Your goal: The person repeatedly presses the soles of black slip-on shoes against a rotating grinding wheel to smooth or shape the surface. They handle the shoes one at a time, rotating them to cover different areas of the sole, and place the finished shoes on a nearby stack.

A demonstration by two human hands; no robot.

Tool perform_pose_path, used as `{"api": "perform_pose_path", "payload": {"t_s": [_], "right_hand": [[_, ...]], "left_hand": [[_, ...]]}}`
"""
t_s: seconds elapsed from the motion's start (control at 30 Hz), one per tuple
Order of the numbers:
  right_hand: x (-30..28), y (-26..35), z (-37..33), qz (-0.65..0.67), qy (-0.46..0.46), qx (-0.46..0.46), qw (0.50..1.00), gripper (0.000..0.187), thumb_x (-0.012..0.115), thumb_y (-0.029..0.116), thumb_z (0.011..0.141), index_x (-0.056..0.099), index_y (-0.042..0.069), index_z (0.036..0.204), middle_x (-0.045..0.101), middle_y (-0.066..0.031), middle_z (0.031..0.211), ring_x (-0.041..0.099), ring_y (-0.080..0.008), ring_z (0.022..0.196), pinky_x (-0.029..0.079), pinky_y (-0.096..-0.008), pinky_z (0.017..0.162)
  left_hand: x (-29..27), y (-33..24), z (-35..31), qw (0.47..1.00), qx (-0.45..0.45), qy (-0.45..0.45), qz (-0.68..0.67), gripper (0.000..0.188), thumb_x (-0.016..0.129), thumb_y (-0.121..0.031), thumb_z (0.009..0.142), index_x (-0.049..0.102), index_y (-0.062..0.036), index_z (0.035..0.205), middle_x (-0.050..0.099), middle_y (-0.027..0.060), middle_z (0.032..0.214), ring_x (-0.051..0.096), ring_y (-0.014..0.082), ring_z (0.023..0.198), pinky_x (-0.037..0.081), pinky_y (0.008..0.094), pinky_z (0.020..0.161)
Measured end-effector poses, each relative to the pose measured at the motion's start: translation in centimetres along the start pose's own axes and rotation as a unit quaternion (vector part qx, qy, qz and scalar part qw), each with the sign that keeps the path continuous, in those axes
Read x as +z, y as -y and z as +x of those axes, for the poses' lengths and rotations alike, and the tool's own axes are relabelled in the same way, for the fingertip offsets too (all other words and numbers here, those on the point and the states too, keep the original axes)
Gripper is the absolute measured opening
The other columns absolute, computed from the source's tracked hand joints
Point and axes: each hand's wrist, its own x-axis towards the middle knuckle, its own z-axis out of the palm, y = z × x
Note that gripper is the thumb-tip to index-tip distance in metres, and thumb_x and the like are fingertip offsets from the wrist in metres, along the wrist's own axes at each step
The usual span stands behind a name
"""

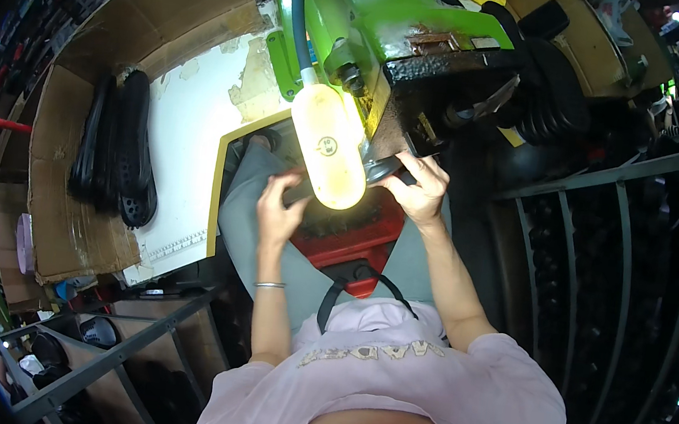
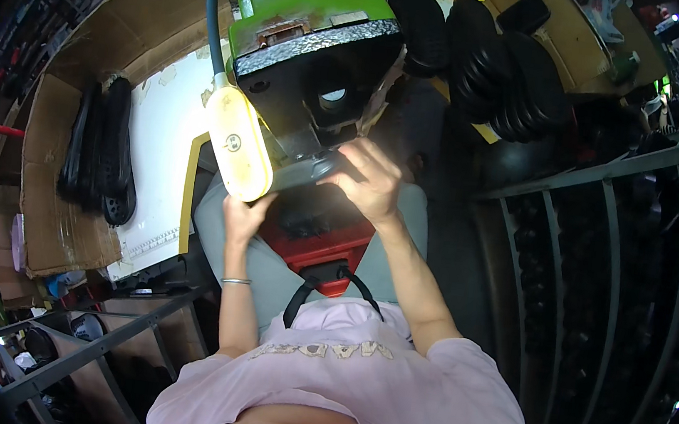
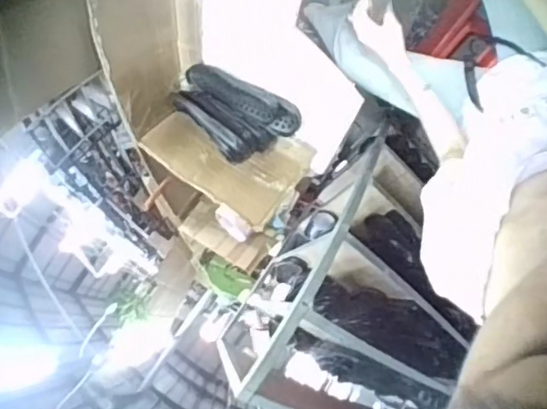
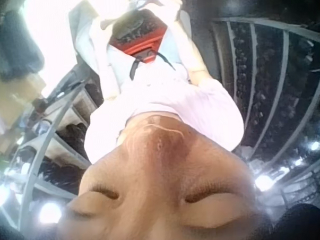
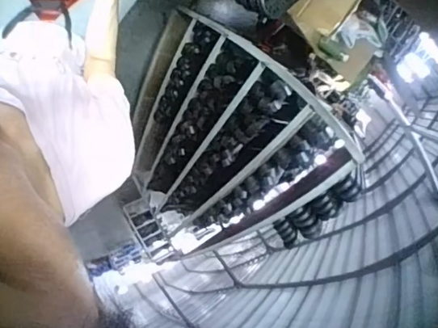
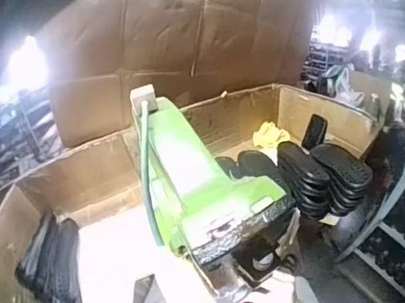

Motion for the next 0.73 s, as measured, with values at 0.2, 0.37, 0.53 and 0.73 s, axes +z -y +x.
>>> {"api": "perform_pose_path", "payload": {"t_s": [0.2,0.37,0.53,0.73], "right_hand": [[0.8,-2.1,-1.6,0.101,0.006,0.084,0.991,0.051,0.089,0.011,0.061,0.066,-0.002,0.104,0.070,-0.0143,0.098,0.068,-0.0250,0.088,0.054,-0.0317,0.078],[2.2,-6.8,-6.4,0.294,0.107,0.355,0.881,0.047,0.081,0.002,0.071,0.065,-0.002,0.115,0.068,-0.0097,0.108,0.066,-0.0181,0.094,0.053,-0.0301,0.082],[1.3,-16.0,-18.6,0.450,-0.143,0.509,0.720,0.036,0.064,-0.003,0.082,0.060,0.006,0.117,0.062,-0.0048,0.108,0.059,-0.0128,0.098,0.049,-0.0262,0.087],[-5.6,-13.2,-12.5,0.251,-0.187,0.427,0.849,0.025,0.068,-0.003,0.083,0.057,0.006,0.103,0.059,-0.0033,0.100,0.058,-0.0113,0.094,0.050,-0.0262,0.081]], "left_hand": [[4.7,-9.5,2.2,0.979,0.186,-0.083,-0.029,0.048,0.082,-0.003,0.071,0.058,-0.0005,0.111,0.064,0.0086,0.096,0.063,0.0212,0.090,0.050,0.0321,0.087],[7.6,-8.7,-0.1,0.900,0.002,-0.101,-0.423,0.039,0.079,0.003,0.075,0.056,-0.0004,0.107,0.062,0.0061,0.100,0.061,0.0149,0.092,0.051,0.0292,0.084],[9.2,-9.2,-0.1,0.884,-0.044,-0.066,-0.461,0.044,0.080,0.002,0.075,0.054,-0.0008,0.110,0.063,0.0072,0.101,0.063,0.0179,0.095,0.052,0.0320,0.088],[7.5,-8.3,0.1,0.917,0.038,-0.020,-0.398,0.054,0.079,0.000,0.077,0.047,-0.0060,0.121,0.059,0.0131,0.114,0.062,0.0229,0.100,0.053,0.0355,0.090]]}}
